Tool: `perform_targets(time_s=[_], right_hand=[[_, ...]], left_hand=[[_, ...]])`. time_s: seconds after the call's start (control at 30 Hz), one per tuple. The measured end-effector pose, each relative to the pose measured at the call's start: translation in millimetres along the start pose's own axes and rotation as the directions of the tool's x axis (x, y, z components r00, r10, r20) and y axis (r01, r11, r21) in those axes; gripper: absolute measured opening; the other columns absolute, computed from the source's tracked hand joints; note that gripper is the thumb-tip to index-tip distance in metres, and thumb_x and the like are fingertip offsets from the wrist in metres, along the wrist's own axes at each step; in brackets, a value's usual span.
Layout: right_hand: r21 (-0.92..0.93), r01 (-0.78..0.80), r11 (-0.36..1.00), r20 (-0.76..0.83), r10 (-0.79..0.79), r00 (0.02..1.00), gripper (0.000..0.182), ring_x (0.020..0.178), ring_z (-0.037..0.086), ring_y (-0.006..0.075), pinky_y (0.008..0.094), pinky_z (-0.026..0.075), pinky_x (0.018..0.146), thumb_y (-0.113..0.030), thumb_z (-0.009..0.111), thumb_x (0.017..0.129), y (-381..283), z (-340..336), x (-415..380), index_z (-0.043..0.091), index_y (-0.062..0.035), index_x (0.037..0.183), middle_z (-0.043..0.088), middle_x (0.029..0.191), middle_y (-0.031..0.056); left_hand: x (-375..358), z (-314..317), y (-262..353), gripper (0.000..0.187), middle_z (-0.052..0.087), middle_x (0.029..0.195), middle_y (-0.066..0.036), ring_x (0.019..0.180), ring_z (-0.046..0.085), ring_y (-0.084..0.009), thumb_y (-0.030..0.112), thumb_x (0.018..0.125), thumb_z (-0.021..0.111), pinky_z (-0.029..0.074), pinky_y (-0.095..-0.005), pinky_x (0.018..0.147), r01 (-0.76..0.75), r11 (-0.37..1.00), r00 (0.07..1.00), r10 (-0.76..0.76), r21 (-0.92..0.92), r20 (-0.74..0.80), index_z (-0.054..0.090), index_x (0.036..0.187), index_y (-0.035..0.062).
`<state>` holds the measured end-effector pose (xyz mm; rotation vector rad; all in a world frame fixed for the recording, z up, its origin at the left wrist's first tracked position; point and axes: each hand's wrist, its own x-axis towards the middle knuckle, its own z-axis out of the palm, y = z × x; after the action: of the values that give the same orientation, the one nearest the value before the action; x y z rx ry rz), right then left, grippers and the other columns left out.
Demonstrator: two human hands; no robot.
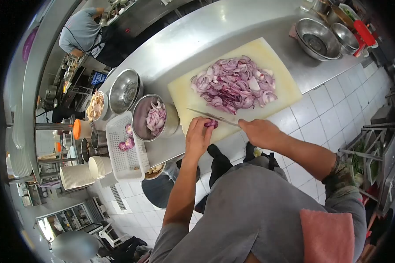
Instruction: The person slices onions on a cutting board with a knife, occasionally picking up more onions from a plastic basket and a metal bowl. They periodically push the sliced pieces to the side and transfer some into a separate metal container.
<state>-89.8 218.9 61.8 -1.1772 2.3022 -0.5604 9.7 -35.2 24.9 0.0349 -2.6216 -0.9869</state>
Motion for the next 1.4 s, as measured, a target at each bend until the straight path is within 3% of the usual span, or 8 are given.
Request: perform_targets(time_s=[0.1, 0.73, 0.93, 1.03, 1.13, 1.23, 1.33, 1.4], right_hand=[[-0.016, -0.136, 0.991, 0.164, 0.137, 0.977, 0.029, 0.089, 0.070, 0.0446, 0.0568, 0.054, 0.078, -0.006, 0.050, 0.094, -26, -41, -19, 0.052, -0.0004, 0.123, 0.070, 0.089, 0.0240], [0.072, -0.136, 0.988, 0.165, 0.123, 0.979, 0.034, 0.090, 0.071, 0.0455, 0.0553, 0.055, 0.075, -0.006, 0.050, 0.094, -20, -24, -13, 0.054, -0.0029, 0.128, 0.071, 0.090, 0.0262], [0.143, -0.076, 0.987, 0.118, 0.060, 0.991, 0.025, 0.092, 0.069, 0.0478, 0.0583, 0.052, 0.081, -0.011, 0.052, 0.097, 8, 9, 19, 0.055, -0.0022, 0.121, 0.069, 0.090, 0.0290], [0.176, -0.037, 0.984, 0.098, 0.020, 0.995, 0.023, 0.093, 0.068, 0.0487, 0.0603, 0.050, 0.083, -0.016, 0.055, 0.100, 29, 6, 25, 0.055, -0.0019, 0.119, 0.069, 0.092, 0.0292], [0.166, -0.040, 0.985, 0.093, 0.025, 0.995, 0.023, 0.093, 0.068, 0.0491, 0.0597, 0.050, 0.084, -0.015, 0.055, 0.100, 32, 4, 26, 0.055, -0.0012, 0.118, 0.070, 0.093, 0.0293], [0.162, -0.048, 0.986, 0.090, 0.034, 0.995, 0.023, 0.094, 0.068, 0.0490, 0.0594, 0.050, 0.086, -0.015, 0.053, 0.101, 24, -2, 21, 0.054, 0.0001, 0.117, 0.070, 0.094, 0.0297], [0.120, -0.085, 0.989, 0.044, 0.080, 0.996, 0.022, 0.091, 0.069, 0.0486, 0.0591, 0.051, 0.083, -0.012, 0.052, 0.099, 15, 0, 16, 0.054, 0.0011, 0.116, 0.070, 0.092, 0.0287], [0.085, -0.108, 0.990, 0.075, 0.102, 0.992, 0.023, 0.089, 0.069, 0.0481, 0.0586, 0.052, 0.080, -0.010, 0.051, 0.097, 6, -5, 7, 0.054, 0.0007, 0.117, 0.071, 0.090, 0.0277]], left_hand=[[-5, -1, -4, 0.017, 0.064, 0.111, -0.017, 0.096, 0.067, -0.0330, 0.004, 0.095, 0.070, 0.055, -0.0386, 0.086, 0.033, 0.999, 0.999, -0.034, 0.005, 0.002, 0.066, 0.111, 0.0003], [-9, 8, -5, 0.014, 0.066, 0.106, -0.017, 0.092, 0.067, -0.0320, 0.002, 0.093, 0.072, 0.056, -0.0386, 0.082, 0.039, 0.998, 0.995, -0.044, -0.057, -0.090, 0.067, 0.107, -0.0007], [2, 3, -1, 0.015, 0.066, 0.104, -0.017, 0.092, 0.066, -0.0336, 0.006, 0.093, 0.073, 0.054, -0.0387, 0.080, -0.138, 0.979, 0.983, 0.154, 0.148, -0.102, 0.066, 0.105, 0.0002], [5, -1, 11, 0.016, 0.066, 0.106, -0.018, 0.088, 0.065, -0.0325, 0.008, 0.094, 0.072, 0.054, -0.0384, 0.076, 0.075, 0.979, 0.996, -0.082, 0.189, 0.028, 0.065, 0.106, 0.0006], [13, -7, 38, 0.020, 0.066, 0.109, -0.018, 0.098, 0.067, -0.0351, 0.006, 0.092, 0.073, 0.054, -0.0416, 0.083, 0.569, 0.812, 0.793, -0.584, 0.131, 0.171, 0.066, 0.110, 0.0026], [-3, -13, 14, 0.016, 0.067, 0.111, -0.016, 0.093, 0.069, -0.0333, 0.004, 0.094, 0.071, 0.055, -0.0412, 0.080, 0.157, 0.986, 0.987, -0.159, -0.064, -0.021, 0.067, 0.109, 0.0023], [4, -20, -4, 0.013, 0.067, 0.108, -0.014, 0.090, 0.070, -0.0327, 0.004, 0.094, 0.071, 0.056, -0.0405, 0.079, -0.148, 0.987, 0.983, 0.155, -0.070, 0.102, 0.068, 0.106, 0.0017], [10, -22, 1, 0.014, 0.067, 0.108, -0.013, 0.092, 0.069, -0.0329, 0.007, 0.093, 0.074, 0.056, -0.0403, 0.080, -0.072, 0.995, 0.987, 0.082, -0.076, 0.137, 0.069, 0.105, 0.0020]])
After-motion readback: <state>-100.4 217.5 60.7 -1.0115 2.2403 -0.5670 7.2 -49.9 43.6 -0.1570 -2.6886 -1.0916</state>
